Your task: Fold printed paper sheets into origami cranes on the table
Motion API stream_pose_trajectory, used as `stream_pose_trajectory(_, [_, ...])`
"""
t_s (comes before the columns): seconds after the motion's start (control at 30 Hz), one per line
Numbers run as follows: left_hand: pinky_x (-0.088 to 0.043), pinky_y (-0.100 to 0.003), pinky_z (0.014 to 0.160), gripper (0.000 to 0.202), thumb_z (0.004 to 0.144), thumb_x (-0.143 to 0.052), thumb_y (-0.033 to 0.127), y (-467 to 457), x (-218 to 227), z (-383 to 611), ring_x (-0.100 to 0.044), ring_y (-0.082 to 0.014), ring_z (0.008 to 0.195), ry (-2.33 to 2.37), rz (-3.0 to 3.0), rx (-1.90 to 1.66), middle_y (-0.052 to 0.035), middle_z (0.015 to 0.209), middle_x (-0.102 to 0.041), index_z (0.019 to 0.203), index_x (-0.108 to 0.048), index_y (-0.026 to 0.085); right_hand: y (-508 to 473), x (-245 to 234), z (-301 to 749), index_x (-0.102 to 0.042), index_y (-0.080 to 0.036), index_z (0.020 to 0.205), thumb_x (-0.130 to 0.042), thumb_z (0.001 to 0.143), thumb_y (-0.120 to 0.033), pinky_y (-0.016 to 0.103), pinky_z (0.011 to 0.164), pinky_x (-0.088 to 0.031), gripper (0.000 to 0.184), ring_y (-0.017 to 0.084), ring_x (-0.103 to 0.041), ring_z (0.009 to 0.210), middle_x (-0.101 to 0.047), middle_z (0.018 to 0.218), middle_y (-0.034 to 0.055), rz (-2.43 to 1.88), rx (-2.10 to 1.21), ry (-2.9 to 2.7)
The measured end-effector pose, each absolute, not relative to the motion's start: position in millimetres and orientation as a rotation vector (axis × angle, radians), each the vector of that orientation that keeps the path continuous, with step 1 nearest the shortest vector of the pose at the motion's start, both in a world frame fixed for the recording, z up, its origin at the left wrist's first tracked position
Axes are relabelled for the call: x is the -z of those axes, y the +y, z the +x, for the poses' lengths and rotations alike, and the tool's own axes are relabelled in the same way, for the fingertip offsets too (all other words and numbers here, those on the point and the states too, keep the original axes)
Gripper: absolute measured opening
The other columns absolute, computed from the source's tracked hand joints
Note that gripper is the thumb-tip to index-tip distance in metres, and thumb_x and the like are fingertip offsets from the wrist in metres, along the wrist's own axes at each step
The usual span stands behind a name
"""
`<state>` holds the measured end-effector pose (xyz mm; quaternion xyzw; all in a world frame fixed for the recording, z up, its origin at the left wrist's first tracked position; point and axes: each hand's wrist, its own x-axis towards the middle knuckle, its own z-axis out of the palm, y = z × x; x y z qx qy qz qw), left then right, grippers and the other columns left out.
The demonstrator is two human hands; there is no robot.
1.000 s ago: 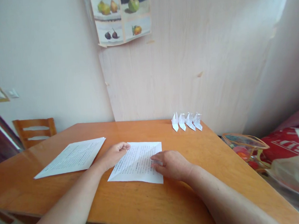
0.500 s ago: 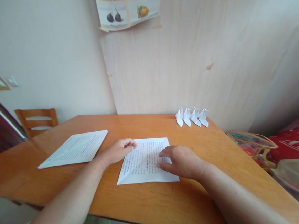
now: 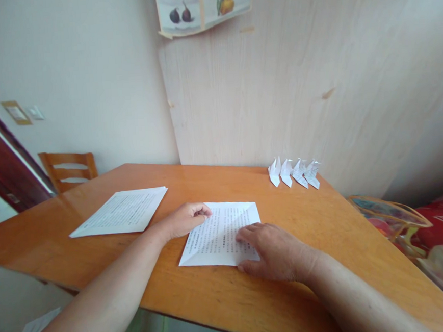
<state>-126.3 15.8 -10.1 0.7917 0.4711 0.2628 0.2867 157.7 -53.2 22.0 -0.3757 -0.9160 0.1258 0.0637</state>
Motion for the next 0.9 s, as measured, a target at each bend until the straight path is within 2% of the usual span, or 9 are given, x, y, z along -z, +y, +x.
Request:
stream_pose_trajectory(0.17, [-0.046, -0.028, 0.072, 0.02, 0.082, -0.054, 0.024, 17, 12, -126, -0.064, -0.0194, 0.083, 1.265, 2.101, -0.709, -0.0031, 0.091, -0.071, 0.093, -0.07, 0.017, -56, -27, 156, -0.068, -0.021, 0.105, -0.063, 0.086, -0.042, 0.035, 0.08, -0.046, 0.029, 0.027, -0.066, 0.091, -0.072, 0.1, 0.0092, -1.147, -0.363, -2.754])
stream_pose_trajectory(0.3, [-0.048, -0.031, 0.077, 0.026, 0.089, -0.056, 0.038, 16, 10, -123, -0.065, -0.0218, 0.088, 1.239, 2.106, -0.703, -0.0045, 0.095, -0.072, 0.096, -0.07, 0.017, -56, -30, 155, -0.069, -0.021, 0.107, -0.059, 0.09, -0.04, 0.032, 0.076, -0.044, 0.028, 0.025, -0.066, 0.085, -0.073, 0.094, 0.0091, -1.146, -0.403, -2.708])
stream_pose_trajectory(0.37, [-0.048, -0.032, 0.079, 0.035, 0.091, -0.055, 0.049, 16, 7, -123, -0.065, -0.023, 0.09, 1.201, 2.079, -0.692, -0.0051, 0.095, -0.073, 0.094, -0.071, 0.017, -54, -29, 156, -0.069, -0.021, 0.11, -0.057, 0.092, -0.04, 0.031, 0.073, -0.043, 0.029, 0.023, -0.065, 0.081, -0.073, 0.092, 0.0083, -1.147, -0.458, -2.67])
stream_pose_trajectory(0.47, [-0.047, -0.036, 0.089, 0.052, 0.092, -0.049, 0.063, 16, 5, -126, -0.065, -0.0263, 0.102, 1.147, 1.883, -0.729, -0.0087, 0.107, -0.073, 0.104, -0.071, 0.017, -49, -27, 159, -0.068, -0.022, 0.112, -0.052, 0.095, -0.042, 0.029, 0.07, -0.043, 0.031, 0.02, -0.064, 0.075, -0.073, 0.089, 0.0066, -1.164, -0.538, -2.601])
stream_pose_trajectory(0.57, [-0.043, -0.042, 0.098, 0.07, 0.093, -0.034, 0.073, 17, 3, -134, -0.063, -0.0286, 0.111, 1.113, 1.679, -0.788, -0.0126, 0.114, -0.072, 0.118, -0.069, 0.017, -42, -24, 162, -0.068, -0.022, 0.111, -0.049, 0.097, -0.045, 0.029, 0.072, -0.044, 0.034, 0.02, -0.065, 0.077, -0.073, 0.09, 0.0059, -1.193, -0.593, -2.517])
stream_pose_trajectory(0.7, [-0.039, -0.048, 0.102, 0.09, 0.087, -0.018, 0.084, 14, -4, -141, -0.061, -0.032, 0.114, 0.928, 1.543, -0.814, -0.0149, 0.118, -0.071, 0.124, -0.066, 0.017, -34, -20, 166, -0.069, -0.023, 0.11, -0.045, 0.098, -0.048, 0.03, 0.074, -0.046, 0.036, 0.021, -0.065, 0.082, -0.073, 0.095, 0.0057, -1.212, -0.658, -2.406])
stream_pose_trajectory(0.77, [-0.04, -0.048, 0.102, 0.084, 0.085, -0.034, 0.084, 10, -8, -140, -0.06, -0.0327, 0.115, 0.837, 1.557, -0.809, -0.0145, 0.12, -0.07, 0.125, -0.065, 0.017, -31, -18, 167, -0.068, -0.023, 0.109, -0.043, 0.099, -0.049, 0.031, 0.076, -0.047, 0.037, 0.021, -0.065, 0.083, -0.072, 0.095, 0.0051, -1.212, -0.686, -2.366])
stream_pose_trajectory(0.83, [-0.041, -0.045, 0.102, 0.066, 0.083, -0.059, 0.07, 5, -10, -135, -0.061, -0.0312, 0.114, 0.809, 1.621, -0.781, -0.0126, 0.119, -0.07, 0.121, -0.067, 0.018, -29, -16, 167, -0.068, -0.023, 0.106, -0.041, 0.1, -0.05, 0.031, 0.077, -0.047, 0.038, 0.021, -0.064, 0.084, -0.071, 0.094, 0.0046, -1.214, -0.714, -2.336])
stream_pose_trajectory(0.9, [-0.042, -0.042, 0.102, 0.047, 0.084, -0.068, 0.055, 2, -10, -129, -0.063, -0.0287, 0.112, 0.852, 1.668, -0.749, -0.01, 0.114, -0.073, 0.114, -0.071, 0.018, -28, -16, 167, -0.068, -0.022, 0.102, -0.039, 0.101, -0.051, 0.032, 0.079, -0.047, 0.042, 0.021, -0.063, 0.084, -0.07, 0.093, 0.0044, -1.21, -0.739, -2.309])
